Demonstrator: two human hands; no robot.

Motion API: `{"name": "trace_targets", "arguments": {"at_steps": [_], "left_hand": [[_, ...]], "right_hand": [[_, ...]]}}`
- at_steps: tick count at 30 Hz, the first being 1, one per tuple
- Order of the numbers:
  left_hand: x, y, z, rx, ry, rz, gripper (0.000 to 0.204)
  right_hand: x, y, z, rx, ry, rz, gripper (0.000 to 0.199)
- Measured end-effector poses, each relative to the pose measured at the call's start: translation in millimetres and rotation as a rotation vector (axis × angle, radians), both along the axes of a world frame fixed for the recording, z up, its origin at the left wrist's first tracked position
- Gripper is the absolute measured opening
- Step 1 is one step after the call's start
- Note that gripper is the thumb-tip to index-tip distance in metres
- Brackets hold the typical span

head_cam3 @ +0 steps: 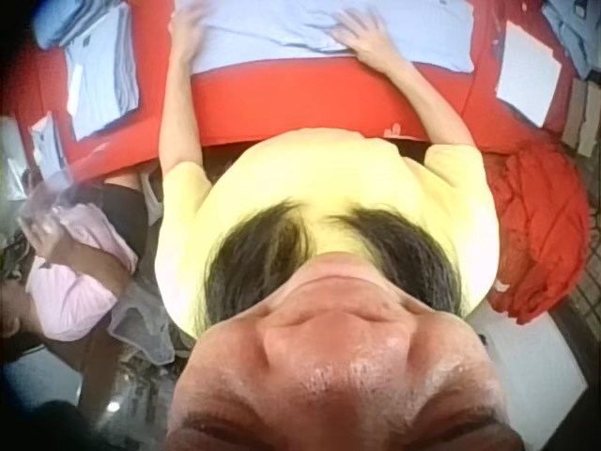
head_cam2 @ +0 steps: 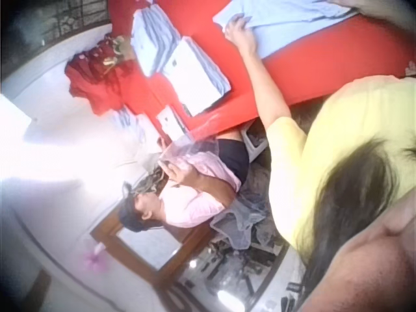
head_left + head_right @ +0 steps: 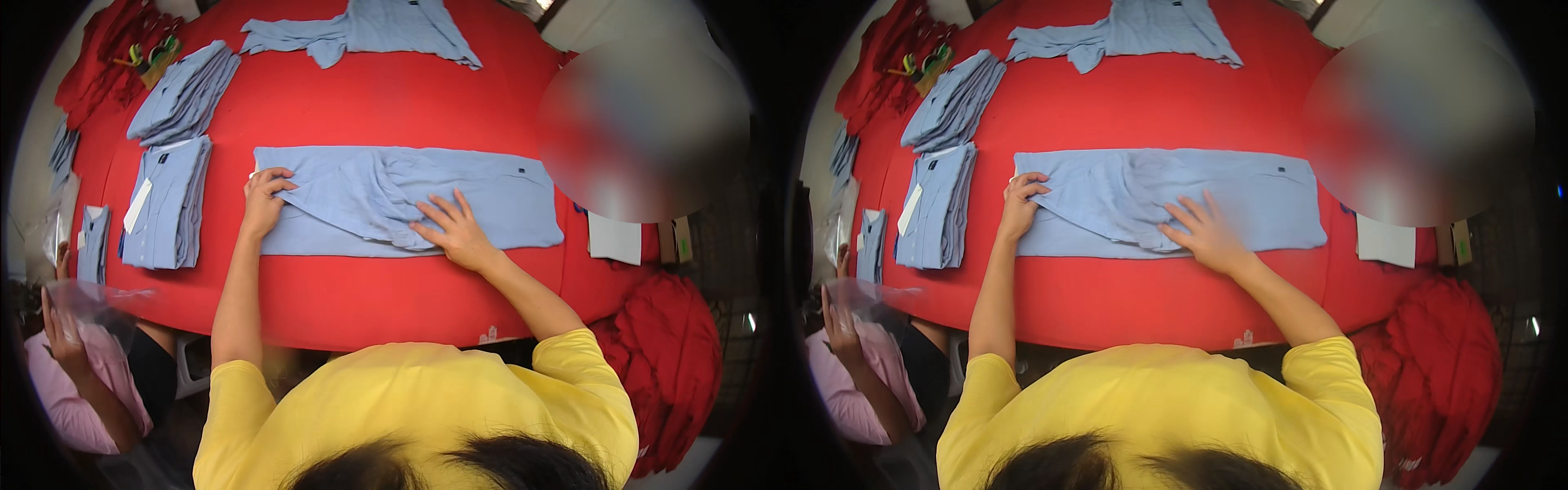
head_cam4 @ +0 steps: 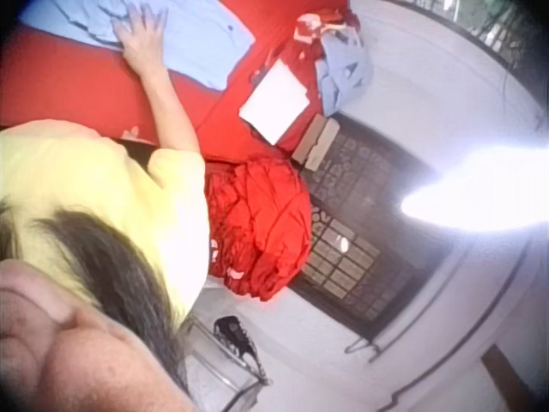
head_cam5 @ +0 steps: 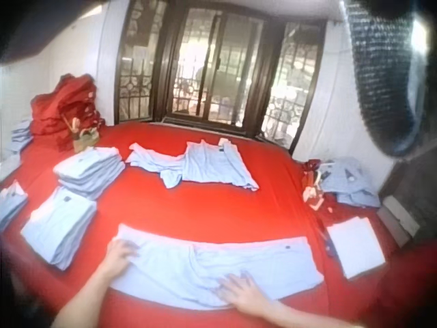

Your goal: The person folds several light-blue button-down shirts on a red surface, using a cardboard template for each to ensure uniform size, and trimming loose threads with small shears.

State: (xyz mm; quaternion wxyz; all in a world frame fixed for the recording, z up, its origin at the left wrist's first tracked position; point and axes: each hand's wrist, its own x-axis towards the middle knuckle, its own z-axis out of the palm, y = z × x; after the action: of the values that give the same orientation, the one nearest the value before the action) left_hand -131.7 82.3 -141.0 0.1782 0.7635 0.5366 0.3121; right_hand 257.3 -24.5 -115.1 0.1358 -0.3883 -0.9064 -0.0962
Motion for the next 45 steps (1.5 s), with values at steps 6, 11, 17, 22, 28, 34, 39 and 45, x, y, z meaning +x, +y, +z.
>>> {"name": "trace_targets", "arguments": {"at_steps": [6,11,17,22,28,34,39,45], "left_hand": [[-20,-1,-6,-0.005,-0.033,-0.021,0.036],[32,-24,54,0.234,0.202,-0.003,0.03],[135,-40,31,0.069,0.155,-0.242,0.053],[150,-44,12,0.225,0.421,-0.098,0.071],[180,-64,24,0.274,0.11,-0.389,0.062],[196,-74,9,0.317,0.248,-0.251,0.057],[184,-63,-7,0.128,-0.22,-0.288,0.055],[176,-68,40,0.27,-0.159,-0.34,0.04]], "right_hand": [[4,-18,21,-0.025,0.017,-0.16,0.051],[68,-52,0,0.062,0.256,-0.672,0.049],[156,-40,-20,0.02,0.33,-1.416,0.049],[167,-38,-10,-0.237,0.375,-1.548,0.06],[184,-26,11,-0.177,0.699,-1.301,0.045],[-11,-5,43,-0.252,0.69,-0.656,0.04],[-71,-20,3,-0.344,0.612,-0.596,0.045],[11,-12,6,-0.148,0.903,-0.733,0.021]]}}
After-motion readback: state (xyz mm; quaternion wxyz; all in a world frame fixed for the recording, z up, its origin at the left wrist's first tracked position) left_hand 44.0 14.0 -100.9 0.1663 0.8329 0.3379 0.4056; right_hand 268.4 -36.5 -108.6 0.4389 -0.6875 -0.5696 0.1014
